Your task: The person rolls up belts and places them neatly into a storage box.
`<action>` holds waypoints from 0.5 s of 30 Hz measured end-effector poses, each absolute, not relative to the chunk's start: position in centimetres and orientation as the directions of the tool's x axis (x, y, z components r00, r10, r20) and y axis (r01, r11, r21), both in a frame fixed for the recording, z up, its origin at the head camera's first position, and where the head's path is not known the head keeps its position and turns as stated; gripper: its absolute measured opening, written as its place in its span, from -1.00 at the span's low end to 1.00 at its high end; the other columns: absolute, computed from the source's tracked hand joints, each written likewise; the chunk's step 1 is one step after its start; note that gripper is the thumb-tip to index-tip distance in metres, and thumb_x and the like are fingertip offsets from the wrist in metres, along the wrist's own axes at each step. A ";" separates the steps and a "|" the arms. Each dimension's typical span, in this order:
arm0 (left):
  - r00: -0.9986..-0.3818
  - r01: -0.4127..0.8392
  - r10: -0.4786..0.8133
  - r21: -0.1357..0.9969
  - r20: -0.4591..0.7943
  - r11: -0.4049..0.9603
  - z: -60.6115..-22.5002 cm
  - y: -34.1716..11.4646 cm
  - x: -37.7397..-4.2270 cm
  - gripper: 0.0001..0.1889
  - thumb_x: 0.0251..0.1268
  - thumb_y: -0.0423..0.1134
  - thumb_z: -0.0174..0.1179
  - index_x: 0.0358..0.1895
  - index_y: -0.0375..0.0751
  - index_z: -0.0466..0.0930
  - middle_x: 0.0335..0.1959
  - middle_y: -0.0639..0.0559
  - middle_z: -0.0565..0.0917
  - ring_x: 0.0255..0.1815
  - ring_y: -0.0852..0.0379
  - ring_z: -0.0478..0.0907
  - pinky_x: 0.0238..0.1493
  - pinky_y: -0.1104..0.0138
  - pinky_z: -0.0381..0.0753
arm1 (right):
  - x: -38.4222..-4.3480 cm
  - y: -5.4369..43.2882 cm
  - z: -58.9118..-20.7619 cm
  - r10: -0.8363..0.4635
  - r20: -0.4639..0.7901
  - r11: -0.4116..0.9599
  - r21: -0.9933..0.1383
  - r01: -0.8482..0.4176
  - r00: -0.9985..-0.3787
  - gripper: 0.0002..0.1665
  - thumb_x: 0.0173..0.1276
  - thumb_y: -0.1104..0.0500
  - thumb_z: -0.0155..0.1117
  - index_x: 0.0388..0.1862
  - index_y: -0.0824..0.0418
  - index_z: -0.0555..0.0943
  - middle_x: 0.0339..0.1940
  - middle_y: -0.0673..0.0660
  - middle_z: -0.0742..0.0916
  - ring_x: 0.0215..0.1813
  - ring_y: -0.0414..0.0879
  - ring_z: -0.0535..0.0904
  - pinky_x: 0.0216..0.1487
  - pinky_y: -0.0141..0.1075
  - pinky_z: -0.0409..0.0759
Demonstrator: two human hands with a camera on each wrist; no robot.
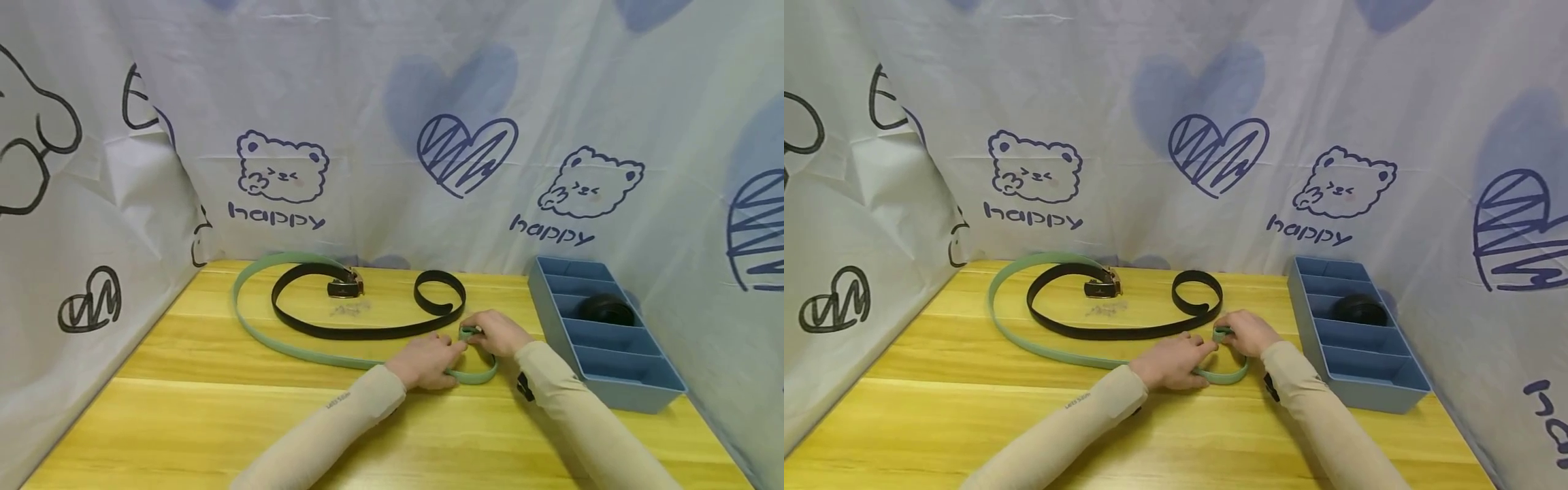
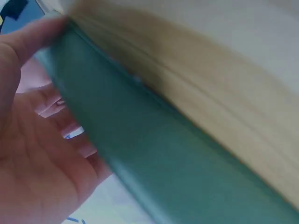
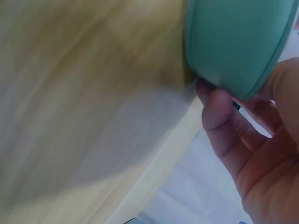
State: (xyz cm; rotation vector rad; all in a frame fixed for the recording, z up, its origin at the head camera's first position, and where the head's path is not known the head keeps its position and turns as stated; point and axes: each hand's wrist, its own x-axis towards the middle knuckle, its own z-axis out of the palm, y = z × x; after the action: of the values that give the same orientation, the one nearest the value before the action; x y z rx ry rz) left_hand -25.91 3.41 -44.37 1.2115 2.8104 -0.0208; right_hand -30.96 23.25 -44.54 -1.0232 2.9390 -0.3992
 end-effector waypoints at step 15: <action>-0.671 0.738 0.741 -0.136 -0.037 0.661 -44.9 4.6 -26.2 -0.26 0.46 -0.22 0.10 0.52 0.53 -0.01 0.09 0.01 0.58 -0.09 0.13 0.51 -0.10 0.32 0.57 | -31.5 24.0 -45.2 -0.506 0.082 0.816 -0.275 -0.508 -0.858 -0.67 0.17 0.49 0.20 -0.13 0.22 0.68 -0.20 0.16 0.75 -0.26 0.01 0.68 -0.09 -0.08 0.63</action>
State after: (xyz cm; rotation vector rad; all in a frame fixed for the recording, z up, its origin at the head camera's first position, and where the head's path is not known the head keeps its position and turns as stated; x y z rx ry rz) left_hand -26.24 4.59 -44.90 1.2824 2.8824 -0.2204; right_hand -31.46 23.96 -45.23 -0.8374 2.9988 -0.4564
